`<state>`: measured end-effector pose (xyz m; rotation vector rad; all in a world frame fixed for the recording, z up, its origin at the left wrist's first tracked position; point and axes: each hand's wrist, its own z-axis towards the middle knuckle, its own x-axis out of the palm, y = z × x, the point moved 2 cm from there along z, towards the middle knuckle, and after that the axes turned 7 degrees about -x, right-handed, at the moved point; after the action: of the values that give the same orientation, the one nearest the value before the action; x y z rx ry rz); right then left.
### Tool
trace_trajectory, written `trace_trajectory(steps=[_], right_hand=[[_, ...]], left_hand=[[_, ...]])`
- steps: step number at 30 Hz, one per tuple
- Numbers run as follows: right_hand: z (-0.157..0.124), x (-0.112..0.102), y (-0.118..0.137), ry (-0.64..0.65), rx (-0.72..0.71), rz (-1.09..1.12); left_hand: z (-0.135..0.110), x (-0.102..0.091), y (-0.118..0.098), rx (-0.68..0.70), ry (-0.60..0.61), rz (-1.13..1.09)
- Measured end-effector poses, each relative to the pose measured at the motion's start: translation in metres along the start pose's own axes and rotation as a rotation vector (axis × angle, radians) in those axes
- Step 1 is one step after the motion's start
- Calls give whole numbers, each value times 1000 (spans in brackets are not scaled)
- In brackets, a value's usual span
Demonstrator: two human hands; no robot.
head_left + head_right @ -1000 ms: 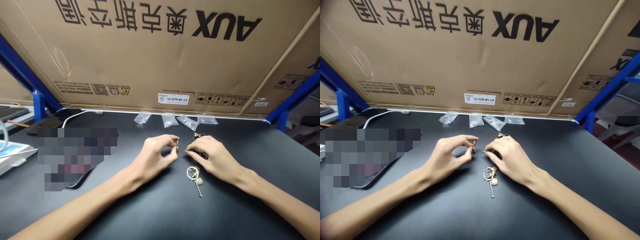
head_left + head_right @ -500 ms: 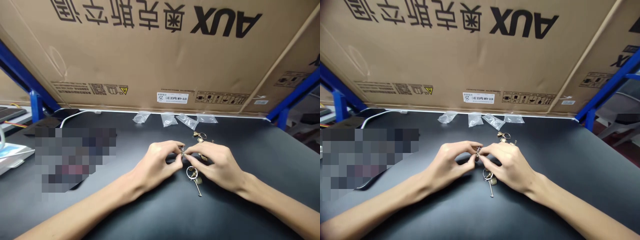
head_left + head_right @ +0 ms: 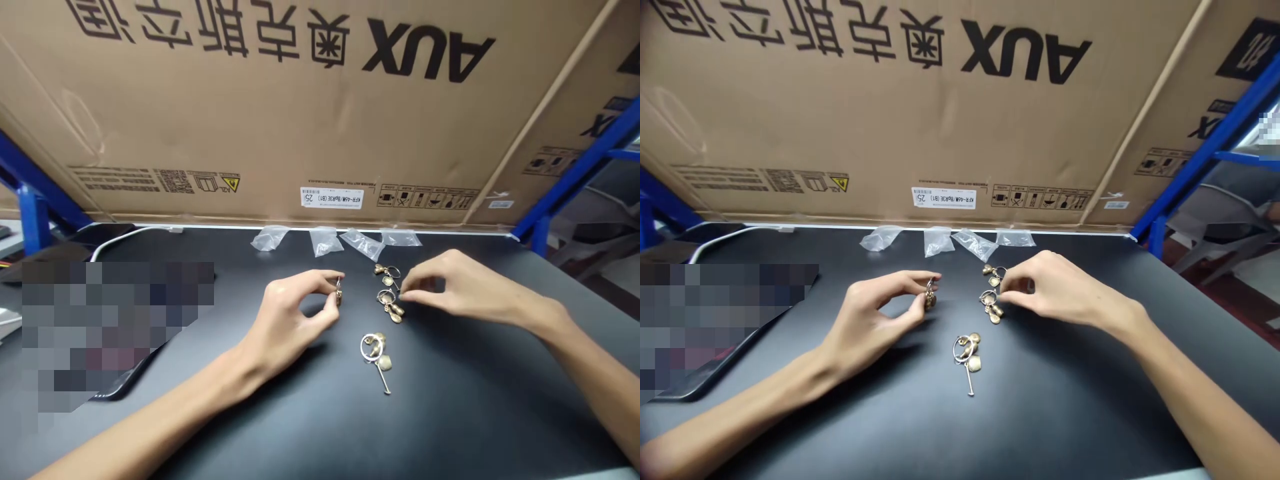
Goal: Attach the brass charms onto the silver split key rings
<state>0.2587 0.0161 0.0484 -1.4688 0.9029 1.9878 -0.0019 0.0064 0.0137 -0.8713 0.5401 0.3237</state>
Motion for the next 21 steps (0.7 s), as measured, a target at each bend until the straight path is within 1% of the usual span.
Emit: trace_trajectory(steps=[3,5,7,11,14,18,21], right_hand=[[-1,2,-13,64,78,-156],[-1,2,-22,46,146,-250],[-3,1,-29,58,166,-263],[-5,2,-38,153,103,-156],[-6,5,-42,195,35,-92],[-5,8,-42,185,-16,-74],[-5,6,-37,170,-15,-83]], left_hand=[[0,1,0,32,4,34],[1,1,-1,57,5,47],[1,2,-2,70,11,57],[1,1,-2,86,25,76],[0,2,-2,94,34,81],[0,3,-2,102,51,79],[-1,4,-2,112,57,74]])
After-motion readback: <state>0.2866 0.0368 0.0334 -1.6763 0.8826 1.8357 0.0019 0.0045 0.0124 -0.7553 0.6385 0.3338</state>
